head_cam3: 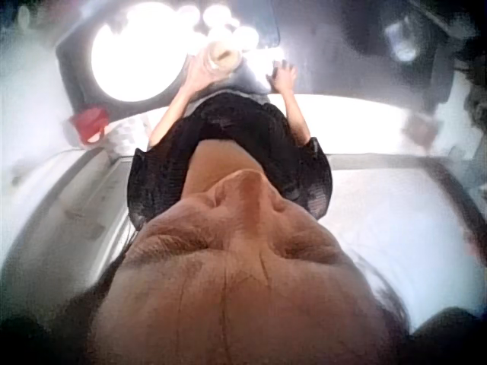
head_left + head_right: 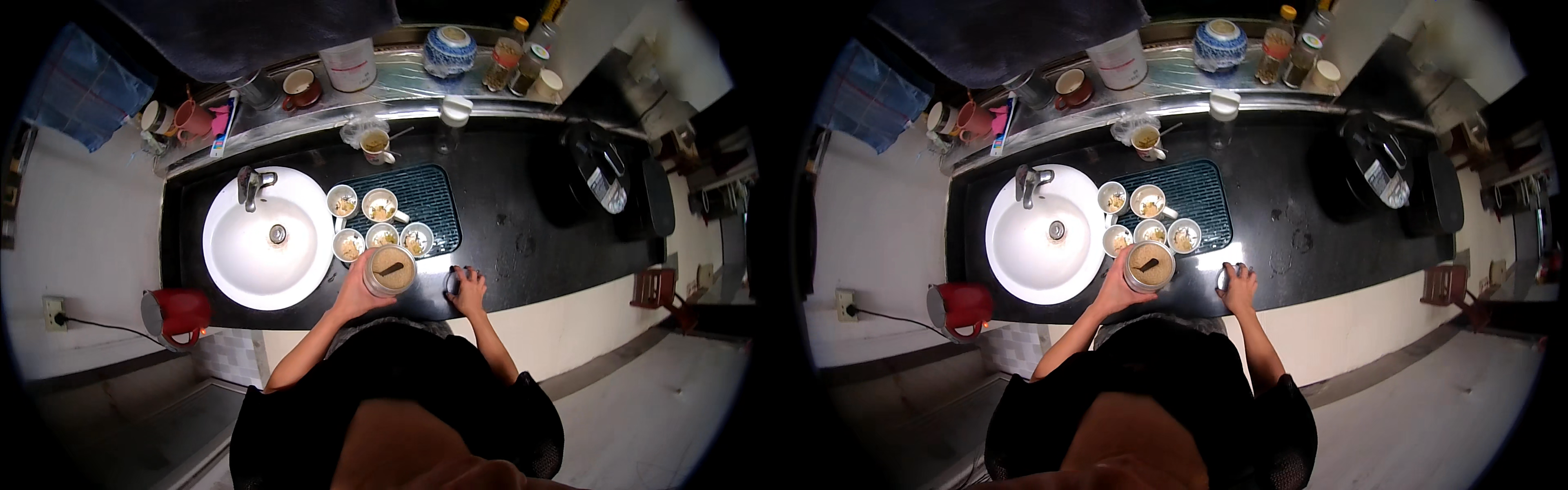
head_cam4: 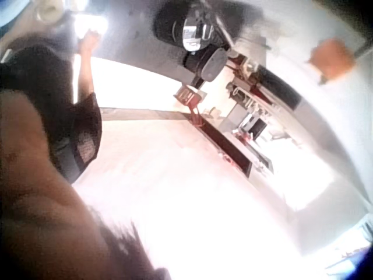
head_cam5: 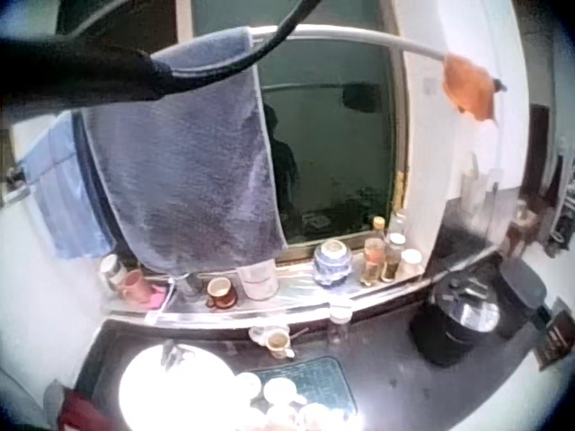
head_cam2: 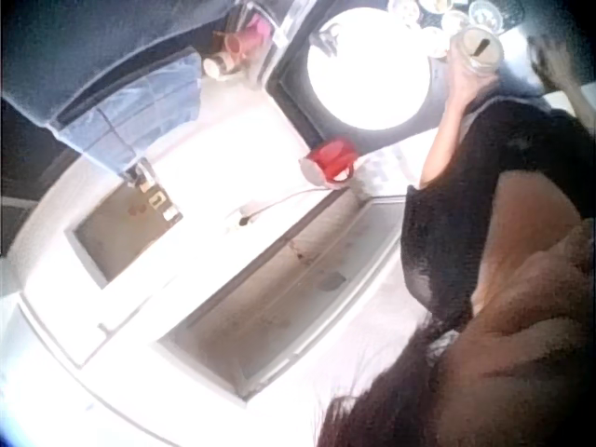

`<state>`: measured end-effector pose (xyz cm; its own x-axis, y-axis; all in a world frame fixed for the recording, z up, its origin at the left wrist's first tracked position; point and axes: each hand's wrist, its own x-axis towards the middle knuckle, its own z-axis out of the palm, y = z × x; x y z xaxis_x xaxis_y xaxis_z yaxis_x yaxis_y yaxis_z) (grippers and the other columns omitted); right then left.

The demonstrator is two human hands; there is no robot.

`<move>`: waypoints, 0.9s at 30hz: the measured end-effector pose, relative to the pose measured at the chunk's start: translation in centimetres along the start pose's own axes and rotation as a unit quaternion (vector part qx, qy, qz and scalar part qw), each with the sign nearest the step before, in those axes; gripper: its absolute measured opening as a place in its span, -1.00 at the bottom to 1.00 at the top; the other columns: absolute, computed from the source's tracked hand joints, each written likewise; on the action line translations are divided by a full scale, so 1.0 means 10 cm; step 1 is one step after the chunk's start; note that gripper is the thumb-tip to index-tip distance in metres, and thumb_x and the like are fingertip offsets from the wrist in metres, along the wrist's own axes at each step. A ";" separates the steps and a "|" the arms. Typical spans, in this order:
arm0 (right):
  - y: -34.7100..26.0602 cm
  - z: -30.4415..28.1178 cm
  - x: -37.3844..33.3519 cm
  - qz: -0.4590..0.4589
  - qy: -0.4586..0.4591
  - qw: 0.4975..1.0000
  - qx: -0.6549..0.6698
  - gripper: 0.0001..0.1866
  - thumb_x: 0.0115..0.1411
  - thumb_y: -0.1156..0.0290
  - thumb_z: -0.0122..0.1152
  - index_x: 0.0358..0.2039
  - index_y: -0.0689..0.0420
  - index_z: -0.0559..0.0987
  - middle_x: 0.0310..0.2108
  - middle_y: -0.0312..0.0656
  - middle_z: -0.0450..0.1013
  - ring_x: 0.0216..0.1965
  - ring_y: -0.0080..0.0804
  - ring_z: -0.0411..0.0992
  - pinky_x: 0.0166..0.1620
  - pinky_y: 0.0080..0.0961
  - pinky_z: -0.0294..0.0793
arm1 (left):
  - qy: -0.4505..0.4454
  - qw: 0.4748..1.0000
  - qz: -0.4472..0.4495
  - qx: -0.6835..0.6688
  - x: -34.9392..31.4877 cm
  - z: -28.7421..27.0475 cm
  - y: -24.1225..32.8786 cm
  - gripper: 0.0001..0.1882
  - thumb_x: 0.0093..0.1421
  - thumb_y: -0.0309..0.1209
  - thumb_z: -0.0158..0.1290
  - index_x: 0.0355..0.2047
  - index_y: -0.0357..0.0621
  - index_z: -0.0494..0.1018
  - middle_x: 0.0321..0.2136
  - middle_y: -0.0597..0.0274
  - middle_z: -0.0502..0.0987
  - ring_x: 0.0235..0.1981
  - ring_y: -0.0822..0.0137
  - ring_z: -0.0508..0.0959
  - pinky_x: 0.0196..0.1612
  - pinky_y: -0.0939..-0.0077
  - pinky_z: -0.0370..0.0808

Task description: The person arranges cups on a counter, spoons dark powder from a large jar into each cup, adds small pieces of an ingredient from a bag using a scoop, and then spoons light powder from another jar into the cups.

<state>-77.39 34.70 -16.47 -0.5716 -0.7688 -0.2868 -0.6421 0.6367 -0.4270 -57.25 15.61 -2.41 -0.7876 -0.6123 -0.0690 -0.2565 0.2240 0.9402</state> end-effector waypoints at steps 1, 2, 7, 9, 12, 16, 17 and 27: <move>-0.04 -0.20 0.02 -0.020 0.009 0.996 0.090 -0.21 -0.24 0.28 0.38 0.08 -0.15 0.28 0.12 -0.05 0.10 0.07 -0.04 0.13 0.07 -0.14 0.14 | -0.012 1.000 -0.005 0.011 0.02 0.02 0.03 -0.04 -0.43 -0.40 0.37 0.04 -0.19 0.13 -0.04 0.08 0.28 0.02 0.16 0.28 0.09 0.35 0.20; -0.14 -0.43 0.05 -0.047 0.013 0.981 0.185 -0.25 -0.22 0.32 0.37 0.07 -0.11 0.31 0.11 -0.06 0.12 0.06 -0.09 0.16 0.06 -0.16 0.16 | -0.018 0.999 -0.012 0.029 0.03 0.02 0.06 -0.04 -0.43 -0.41 0.37 0.04 -0.18 0.13 -0.04 0.08 0.28 0.02 0.16 0.28 0.09 0.34 0.20; -1.11 -1.79 0.07 -0.336 -0.114 0.891 0.283 -0.28 -0.22 0.35 0.32 0.06 -0.07 0.34 0.12 -0.14 0.12 0.10 -0.13 0.09 0.14 -0.25 0.06 | -0.107 0.994 0.008 -0.009 0.13 0.08 0.13 -0.02 -0.45 -0.37 0.37 0.05 -0.16 0.13 -0.06 0.10 0.31 0.01 0.16 0.30 0.08 0.35 0.22; -1.23 -1.79 0.11 -0.431 -0.150 0.873 0.174 -0.30 -0.26 0.38 0.30 0.02 -0.08 0.39 0.14 -0.16 0.10 0.13 -0.13 -0.02 0.16 -0.30 -0.02 | -0.146 0.989 0.012 -0.005 0.16 0.12 0.11 -0.01 -0.46 -0.37 0.36 0.06 -0.15 0.14 -0.06 0.12 0.34 -0.02 0.22 0.35 0.06 0.39 0.26; -1.33 -1.81 0.12 -0.471 -0.213 0.838 0.177 -0.28 -0.30 0.39 0.28 0.02 -0.13 0.38 0.15 -0.16 0.07 0.11 -0.09 -0.03 0.16 -0.26 -0.02 | -0.265 0.960 -0.018 -0.085 0.26 0.07 0.33 -0.04 -0.45 -0.38 0.32 0.07 -0.13 0.15 -0.05 0.19 0.35 -0.04 0.27 0.37 0.05 0.43 0.27; -1.47 -1.87 0.21 -0.502 -0.227 0.820 0.156 -0.30 -0.25 0.36 0.26 0.04 -0.15 0.36 0.17 -0.13 0.03 0.08 -0.02 0.01 0.15 -0.23 0.04 | -0.347 0.920 -0.034 -0.178 0.30 -0.03 0.50 -0.17 -0.41 -0.35 0.30 -0.02 -0.15 0.27 -0.11 0.19 0.38 -0.05 0.28 0.39 0.04 0.44 0.29; -1.50 -1.87 0.24 -0.495 -0.221 0.825 0.159 -0.32 -0.23 0.35 0.26 0.04 -0.14 0.36 0.17 -0.12 0.02 0.08 -0.01 0.02 0.14 -0.22 0.06 | -0.265 0.954 -0.033 -0.135 0.30 -0.03 0.54 -0.17 -0.42 -0.37 0.31 -0.03 -0.16 0.26 -0.12 0.19 0.38 -0.06 0.30 0.38 0.04 0.43 0.28; -2.10 -1.98 1.15 -0.468 -0.138 0.856 0.171 -0.28 -0.21 0.27 0.30 0.05 -0.05 0.31 0.14 0.01 0.06 0.09 0.05 0.12 0.13 -0.24 0.10 | 0.212 0.976 -0.014 0.049 0.70 -0.11 0.66 0.00 -0.42 -0.36 0.36 0.07 -0.26 0.08 -0.04 0.01 0.30 0.05 0.10 0.27 0.09 0.31 0.22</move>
<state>-80.56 13.64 6.14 0.2836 -0.9478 0.1461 -0.5397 -0.2837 -0.7926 -63.89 11.95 3.72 -0.4820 -0.8734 0.0692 -0.3428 0.2607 0.9025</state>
